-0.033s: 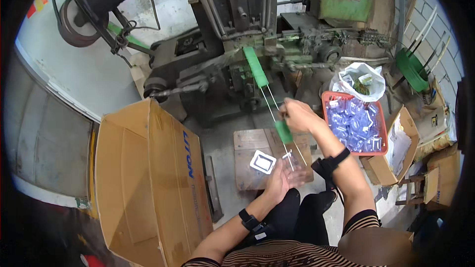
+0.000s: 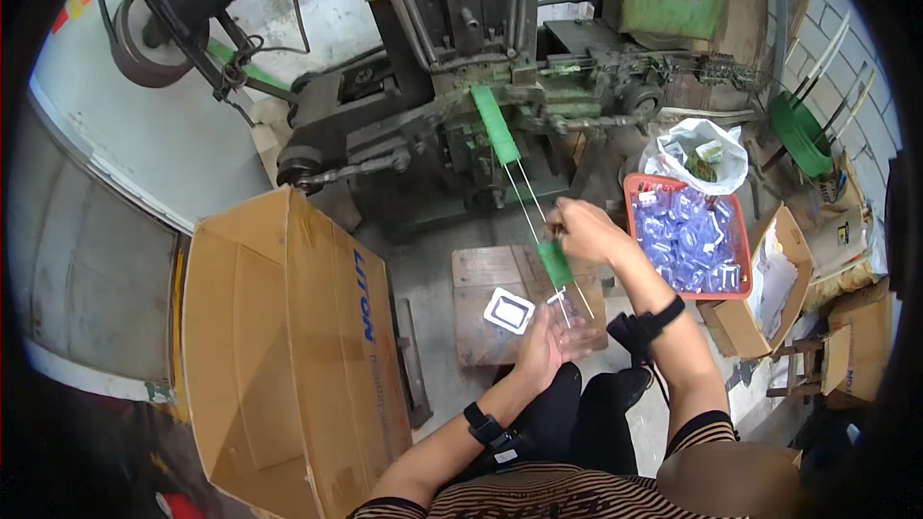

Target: The recorder is sorting and packaging small gold-colored metal components in an industrial workshop setting.

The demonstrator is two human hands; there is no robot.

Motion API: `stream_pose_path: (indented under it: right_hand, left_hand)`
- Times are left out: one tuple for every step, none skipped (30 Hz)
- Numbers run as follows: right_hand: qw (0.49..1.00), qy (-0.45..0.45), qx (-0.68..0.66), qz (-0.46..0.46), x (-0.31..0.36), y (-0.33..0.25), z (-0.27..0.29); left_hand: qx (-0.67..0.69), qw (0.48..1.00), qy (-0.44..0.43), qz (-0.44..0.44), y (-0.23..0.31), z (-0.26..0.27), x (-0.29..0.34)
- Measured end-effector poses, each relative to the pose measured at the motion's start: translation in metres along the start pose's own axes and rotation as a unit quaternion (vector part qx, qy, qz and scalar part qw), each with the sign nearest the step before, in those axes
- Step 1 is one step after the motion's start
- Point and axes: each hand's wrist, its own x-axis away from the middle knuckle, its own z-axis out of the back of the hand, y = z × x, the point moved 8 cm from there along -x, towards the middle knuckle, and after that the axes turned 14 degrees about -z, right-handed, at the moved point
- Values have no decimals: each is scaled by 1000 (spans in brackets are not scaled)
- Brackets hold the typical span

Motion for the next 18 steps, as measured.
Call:
stream_pose_path:
  right_hand:
    - [998,28,-62,18,13,5,3]
    - [990,55,-125,36,24,9,6]
    - [975,88,-201,39,31,17,7]
    - [975,89,-200,35,35,23,2]
    - [970,50,-234,38,39,26,-4]
    - [962,12,-269,42,42,28,-12]
    - [957,-5,-288,35,46,32,-23]
    - [957,-4,-289,34,52,34,-27]
    - [945,-35,-324,17,58,35,-35]
    - [931,-66,-358,1,63,35,-41]
    - [915,-94,-393,-18,69,35,-45]
    - [914,-94,-393,-19,72,33,-44]
    - [913,-52,-404,-14,74,33,-38]
    - [910,-10,-414,-9,77,35,-31]
    - [909,-9,-416,-8,78,34,-31]
    - [923,-34,-383,-18,78,33,-36]
    - [934,-58,-350,-29,78,32,-41]
    - [934,-57,-352,-30,81,31,-40]
  left_hand:
    - [-5,1000,8,0,0,-3,-2]
    - [-10,1000,17,-1,2,-6,-3]
    - [-12,1000,21,-2,5,-14,-4]
    - [-11,1000,19,2,2,-16,-6]
    - [-3,999,32,-9,0,-14,-9]
    - [4,999,45,-22,1,-12,-12]
    - [6,996,90,-27,4,-10,-13]
    - [5,996,89,-26,5,-8,-16]
    - [14,996,83,-39,8,-5,-17]
    - [22,995,76,-53,13,-3,-18]
    - [16,995,89,-45,15,1,-18]
    - [15,995,89,-44,18,1,-19]
    - [10,996,77,-44,20,-1,-21]
    - [5,997,65,-43,20,-3,-21]
    - [10,997,59,-38,20,-1,-23]
    - [7,998,58,-38,19,-1,-24]
    - [2,997,71,-21,17,1,-25]
    - [-3,996,84,-3,17,2,-26]
